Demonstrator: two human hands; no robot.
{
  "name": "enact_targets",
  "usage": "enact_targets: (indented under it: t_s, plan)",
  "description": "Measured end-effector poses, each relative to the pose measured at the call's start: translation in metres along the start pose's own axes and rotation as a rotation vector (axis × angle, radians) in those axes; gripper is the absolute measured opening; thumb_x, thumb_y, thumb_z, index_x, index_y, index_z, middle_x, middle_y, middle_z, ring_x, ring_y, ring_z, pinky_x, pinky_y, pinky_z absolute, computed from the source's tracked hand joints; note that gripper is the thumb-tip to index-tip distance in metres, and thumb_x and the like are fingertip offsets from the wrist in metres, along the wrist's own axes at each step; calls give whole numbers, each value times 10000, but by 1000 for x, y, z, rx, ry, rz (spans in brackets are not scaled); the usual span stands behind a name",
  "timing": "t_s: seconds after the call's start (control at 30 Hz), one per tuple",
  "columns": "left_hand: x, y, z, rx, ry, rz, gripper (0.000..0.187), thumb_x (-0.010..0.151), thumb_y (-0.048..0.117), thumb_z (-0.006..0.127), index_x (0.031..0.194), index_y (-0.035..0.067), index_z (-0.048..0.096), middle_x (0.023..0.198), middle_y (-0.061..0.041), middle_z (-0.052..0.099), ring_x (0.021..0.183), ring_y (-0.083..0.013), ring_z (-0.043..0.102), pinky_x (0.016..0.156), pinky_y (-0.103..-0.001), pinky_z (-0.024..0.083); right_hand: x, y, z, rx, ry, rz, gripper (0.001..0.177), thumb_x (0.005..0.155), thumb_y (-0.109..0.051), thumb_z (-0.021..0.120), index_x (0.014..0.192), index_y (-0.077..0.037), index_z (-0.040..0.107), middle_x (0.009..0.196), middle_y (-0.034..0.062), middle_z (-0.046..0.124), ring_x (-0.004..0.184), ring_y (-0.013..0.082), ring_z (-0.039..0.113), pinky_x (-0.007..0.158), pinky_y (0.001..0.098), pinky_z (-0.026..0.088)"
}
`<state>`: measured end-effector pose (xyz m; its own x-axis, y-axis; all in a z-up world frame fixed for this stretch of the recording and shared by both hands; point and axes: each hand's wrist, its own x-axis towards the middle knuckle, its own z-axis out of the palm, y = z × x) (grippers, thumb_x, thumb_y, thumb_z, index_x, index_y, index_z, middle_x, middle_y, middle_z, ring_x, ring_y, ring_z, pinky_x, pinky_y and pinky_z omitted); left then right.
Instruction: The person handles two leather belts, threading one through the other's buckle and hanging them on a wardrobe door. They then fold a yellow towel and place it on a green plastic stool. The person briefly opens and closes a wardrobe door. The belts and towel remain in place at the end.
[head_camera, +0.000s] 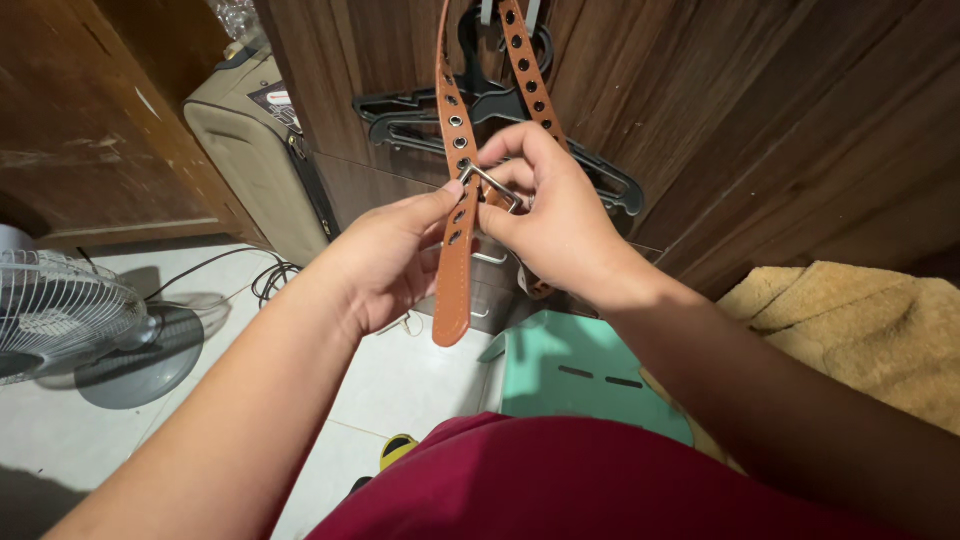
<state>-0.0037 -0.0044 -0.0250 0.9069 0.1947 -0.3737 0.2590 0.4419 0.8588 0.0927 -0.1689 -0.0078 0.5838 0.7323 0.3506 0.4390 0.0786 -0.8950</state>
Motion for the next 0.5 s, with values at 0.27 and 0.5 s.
enact_targets:
  t_s: [0.27, 0.5]
  plan:
    - [-4, 2, -5, -238, -32, -89, 279, 926, 390, 632, 1059, 157, 705, 971, 17, 718, 888, -142, 669, 750, -378, 581, -1, -6, 3, -14, -41, 23, 324, 906, 20, 731, 1177, -23, 560, 973, 40, 714, 868, 62, 666, 726, 205, 538]
    - [0, 1, 7, -189, -31, -13, 223, 961, 329, 640, 1059, 140, 706, 939, 27, 655, 803, -111, 635, 724, -333, 570, -14, -11, -2, 78, 14, 93, 340, 913, 71, 702, 1220, -18, 586, 1015, 49, 743, 889, 67, 679, 790, 213, 575]
